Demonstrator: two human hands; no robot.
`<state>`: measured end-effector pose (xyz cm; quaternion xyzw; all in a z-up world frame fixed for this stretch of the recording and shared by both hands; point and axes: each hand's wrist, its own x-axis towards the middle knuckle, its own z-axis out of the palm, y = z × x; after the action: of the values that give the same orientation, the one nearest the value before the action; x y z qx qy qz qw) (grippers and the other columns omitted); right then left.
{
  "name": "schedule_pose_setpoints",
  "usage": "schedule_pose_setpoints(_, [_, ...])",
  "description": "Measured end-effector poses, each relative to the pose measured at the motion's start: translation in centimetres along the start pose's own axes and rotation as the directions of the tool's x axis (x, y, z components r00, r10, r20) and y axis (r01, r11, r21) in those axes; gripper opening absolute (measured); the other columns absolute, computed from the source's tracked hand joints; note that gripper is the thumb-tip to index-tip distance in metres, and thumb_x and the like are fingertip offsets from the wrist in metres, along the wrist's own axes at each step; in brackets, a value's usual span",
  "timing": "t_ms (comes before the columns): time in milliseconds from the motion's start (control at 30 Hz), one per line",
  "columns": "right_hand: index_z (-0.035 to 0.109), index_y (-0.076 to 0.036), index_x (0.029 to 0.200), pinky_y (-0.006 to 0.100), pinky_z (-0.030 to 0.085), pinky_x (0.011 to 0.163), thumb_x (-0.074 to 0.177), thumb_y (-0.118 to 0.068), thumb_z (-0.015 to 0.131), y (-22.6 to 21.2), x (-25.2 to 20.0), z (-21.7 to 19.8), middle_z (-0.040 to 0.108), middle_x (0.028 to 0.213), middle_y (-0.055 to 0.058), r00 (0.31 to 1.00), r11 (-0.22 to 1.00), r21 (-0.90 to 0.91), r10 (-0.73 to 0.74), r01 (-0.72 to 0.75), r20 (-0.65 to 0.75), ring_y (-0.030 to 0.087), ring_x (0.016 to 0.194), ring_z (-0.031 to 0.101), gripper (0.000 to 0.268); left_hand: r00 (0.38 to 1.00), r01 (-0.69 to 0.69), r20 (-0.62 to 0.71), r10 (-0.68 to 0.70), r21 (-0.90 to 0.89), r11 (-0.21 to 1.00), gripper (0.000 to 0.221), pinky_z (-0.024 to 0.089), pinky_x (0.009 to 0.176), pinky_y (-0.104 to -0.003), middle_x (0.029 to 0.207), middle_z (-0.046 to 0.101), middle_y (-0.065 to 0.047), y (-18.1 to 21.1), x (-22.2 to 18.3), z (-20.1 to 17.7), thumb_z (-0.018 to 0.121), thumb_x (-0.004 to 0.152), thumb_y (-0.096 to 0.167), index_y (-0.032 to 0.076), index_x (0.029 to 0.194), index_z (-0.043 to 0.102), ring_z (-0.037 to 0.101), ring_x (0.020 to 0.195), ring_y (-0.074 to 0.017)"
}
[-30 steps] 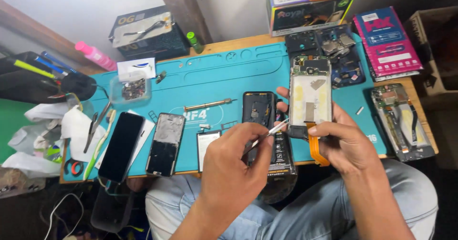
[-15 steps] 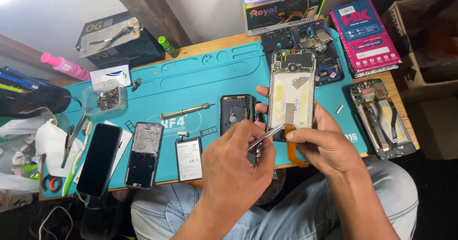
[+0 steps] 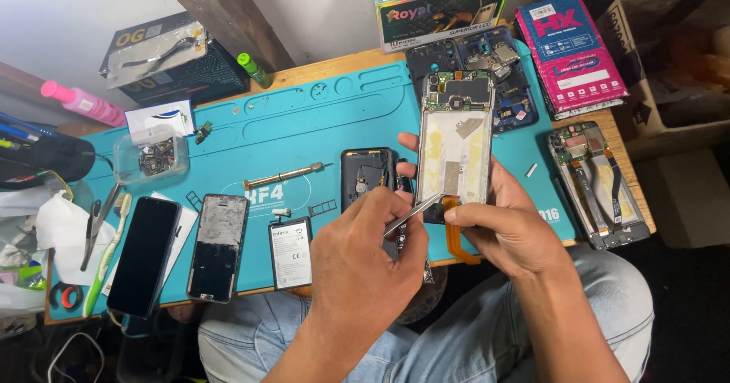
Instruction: Disassembling a smartphone to remove internal components like the motherboard and battery using repair tools.
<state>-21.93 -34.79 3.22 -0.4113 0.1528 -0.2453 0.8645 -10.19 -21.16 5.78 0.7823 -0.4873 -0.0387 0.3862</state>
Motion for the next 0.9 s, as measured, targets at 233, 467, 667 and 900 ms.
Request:
schedule_pose_setpoints(233, [0.037, -0.001, 0.163, 0.043, 0.058, 0.102, 0.076, 0.009, 0.068, 0.2, -0.1, -0.4, 0.052, 0.165, 0.027, 1.0, 0.998, 0.058, -0.005, 0.003, 0.022, 0.037, 0.138, 0.063, 0.092, 0.996, -0.084, -0.04, 0.083, -0.007, 0.996, 0.015, 0.052, 0.05, -0.034, 0.082, 0.071, 0.003, -0.1, -0.1, 0.1, 0.077, 0.092, 0.012, 0.013, 0.094, 0.061, 0.07, 0.061, -0.017])
schedule_pose_setpoints(467, [0.052, 0.01, 0.149, 0.051, 0.06, 0.091, 0.078, -0.014, 0.063, 0.8, 0.6, -1.0, 0.068, 0.138, 0.03, 0.993, 0.966, 0.253, 0.074, -0.048, -0.095, 0.042, 0.119, 0.071, 0.075, 0.99, -0.132, -0.029, 0.135, 0.074, 0.988, 0.016, 0.043, 0.047, -0.039, 0.08, 0.065, 0.002, -0.2, -0.6, 0.4, 0.075, 0.095, 0.013, 0.013, 0.094, 0.06, 0.061, 0.058, -0.022])
schedule_pose_setpoints(667, [0.066, 0.001, 0.142, 0.047, 0.061, 0.069, 0.109, -0.061, 0.037, 0.7, 1.4, -0.7, 0.076, 0.117, 0.025, 0.941, 0.955, 0.277, 0.186, -0.106, -0.283, 0.036, 0.092, 0.075, 0.076, 0.989, -0.125, 0.097, 0.112, 0.136, 0.983, 0.015, 0.04, 0.042, -0.041, 0.078, 0.063, 0.002, -0.5, -1.7, 2.0, 0.067, 0.103, 0.014, 0.013, 0.097, 0.053, 0.059, 0.056, -0.0258])
schedule_pose_setpoints(900, [0.064, 0.0, 0.133, 0.042, 0.052, 0.061, 0.111, -0.057, 0.035, 0.6, 1.8, -0.2, 0.072, 0.104, 0.022, 0.948, 0.963, 0.258, 0.154, -0.081, -0.278, 0.032, 0.076, 0.068, 0.068, 0.978, -0.126, 0.171, 0.117, 0.043, 0.991, 0.022, 0.036, 0.041, -0.041, 0.063, 0.054, 0.0, -0.9, -1.7, 2.8, 0.061, 0.108, 0.012, 0.012, 0.094, 0.045, 0.048, 0.046, -0.0284])
